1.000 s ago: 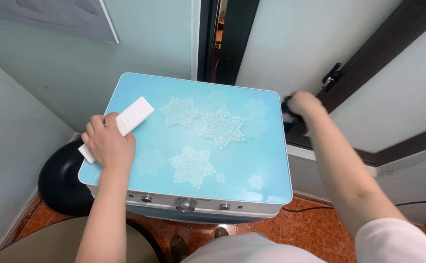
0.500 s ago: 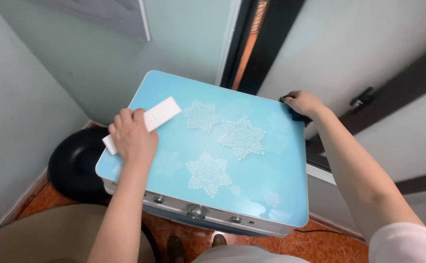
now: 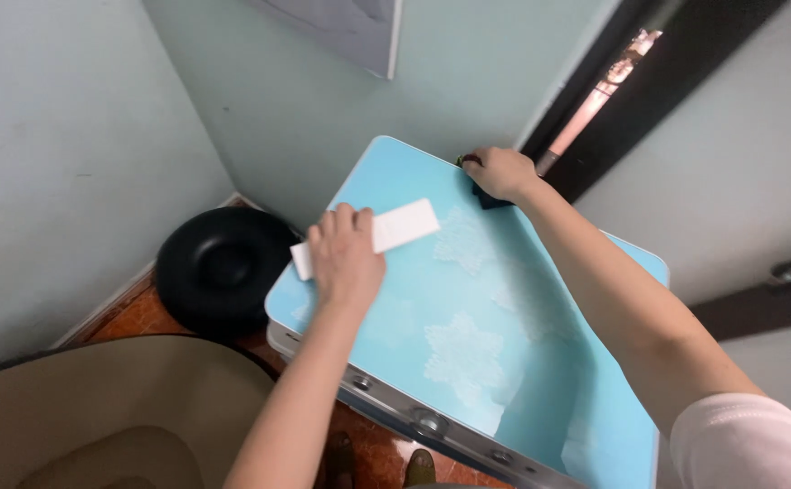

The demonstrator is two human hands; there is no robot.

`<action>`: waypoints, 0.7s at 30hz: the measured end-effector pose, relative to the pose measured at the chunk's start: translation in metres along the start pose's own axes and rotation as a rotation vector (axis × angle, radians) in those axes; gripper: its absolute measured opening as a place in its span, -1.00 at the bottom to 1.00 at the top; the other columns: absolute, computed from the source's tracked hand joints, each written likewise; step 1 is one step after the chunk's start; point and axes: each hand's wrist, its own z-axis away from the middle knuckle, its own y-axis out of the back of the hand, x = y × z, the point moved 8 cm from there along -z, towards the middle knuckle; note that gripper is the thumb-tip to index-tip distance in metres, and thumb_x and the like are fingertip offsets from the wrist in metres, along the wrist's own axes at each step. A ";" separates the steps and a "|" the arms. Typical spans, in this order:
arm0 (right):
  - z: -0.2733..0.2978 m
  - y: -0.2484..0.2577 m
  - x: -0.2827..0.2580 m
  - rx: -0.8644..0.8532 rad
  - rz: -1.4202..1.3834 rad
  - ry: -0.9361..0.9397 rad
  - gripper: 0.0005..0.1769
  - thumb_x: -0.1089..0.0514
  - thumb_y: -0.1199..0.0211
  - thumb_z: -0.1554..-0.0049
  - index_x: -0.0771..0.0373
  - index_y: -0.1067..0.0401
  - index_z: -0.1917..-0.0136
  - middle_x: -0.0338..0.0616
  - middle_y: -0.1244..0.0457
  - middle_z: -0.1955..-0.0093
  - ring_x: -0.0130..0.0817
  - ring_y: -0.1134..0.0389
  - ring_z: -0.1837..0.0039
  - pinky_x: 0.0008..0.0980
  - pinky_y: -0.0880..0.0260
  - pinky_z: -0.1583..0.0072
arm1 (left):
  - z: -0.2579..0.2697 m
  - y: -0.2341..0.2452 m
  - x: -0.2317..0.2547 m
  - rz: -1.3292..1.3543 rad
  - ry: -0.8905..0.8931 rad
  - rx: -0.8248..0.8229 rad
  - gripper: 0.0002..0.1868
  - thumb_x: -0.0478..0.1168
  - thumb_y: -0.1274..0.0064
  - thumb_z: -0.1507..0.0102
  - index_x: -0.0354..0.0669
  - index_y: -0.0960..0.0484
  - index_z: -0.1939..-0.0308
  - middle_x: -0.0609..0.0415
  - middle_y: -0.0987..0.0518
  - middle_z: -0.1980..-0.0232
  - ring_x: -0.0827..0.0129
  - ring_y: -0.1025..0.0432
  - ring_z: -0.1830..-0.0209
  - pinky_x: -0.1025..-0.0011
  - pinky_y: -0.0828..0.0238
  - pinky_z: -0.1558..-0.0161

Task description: Cleaning the exterior and interior slats of an evaporative air cooler using a cloth.

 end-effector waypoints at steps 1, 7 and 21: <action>-0.010 0.000 -0.017 -0.002 0.003 0.014 -0.49 -0.20 0.01 -0.30 0.11 -0.47 -0.30 0.02 -0.44 -0.03 -0.05 -0.46 -0.11 -0.07 -0.42 -0.17 | 0.000 0.003 0.000 -0.005 0.013 0.004 -0.47 -0.26 -0.29 -0.06 -0.25 -0.58 -0.11 -0.09 -0.46 -0.02 0.10 -0.34 -0.03 0.19 -0.20 -0.09; -0.060 0.006 -0.115 0.053 -0.065 0.120 -0.55 -0.17 -0.02 -0.25 0.04 -0.53 -0.22 -0.06 -0.42 -0.07 -0.05 -0.42 -0.13 -0.06 -0.39 -0.18 | 0.003 0.005 0.002 0.039 -0.027 0.030 -0.56 -0.31 -0.23 -0.11 -0.20 -0.59 -0.08 -0.03 -0.46 0.01 0.12 -0.35 -0.04 0.20 -0.20 -0.15; -0.019 0.026 -0.206 0.303 0.116 0.669 -0.64 -0.06 -0.11 -0.24 0.06 -0.52 -0.21 -0.13 -0.40 -0.11 0.00 -0.37 -0.16 -0.04 -0.38 -0.16 | 0.016 0.040 -0.014 0.321 -0.065 0.249 -0.49 -0.29 -0.32 -0.04 -0.15 -0.55 -0.06 0.01 -0.44 0.01 0.11 -0.36 -0.06 0.16 -0.23 -0.10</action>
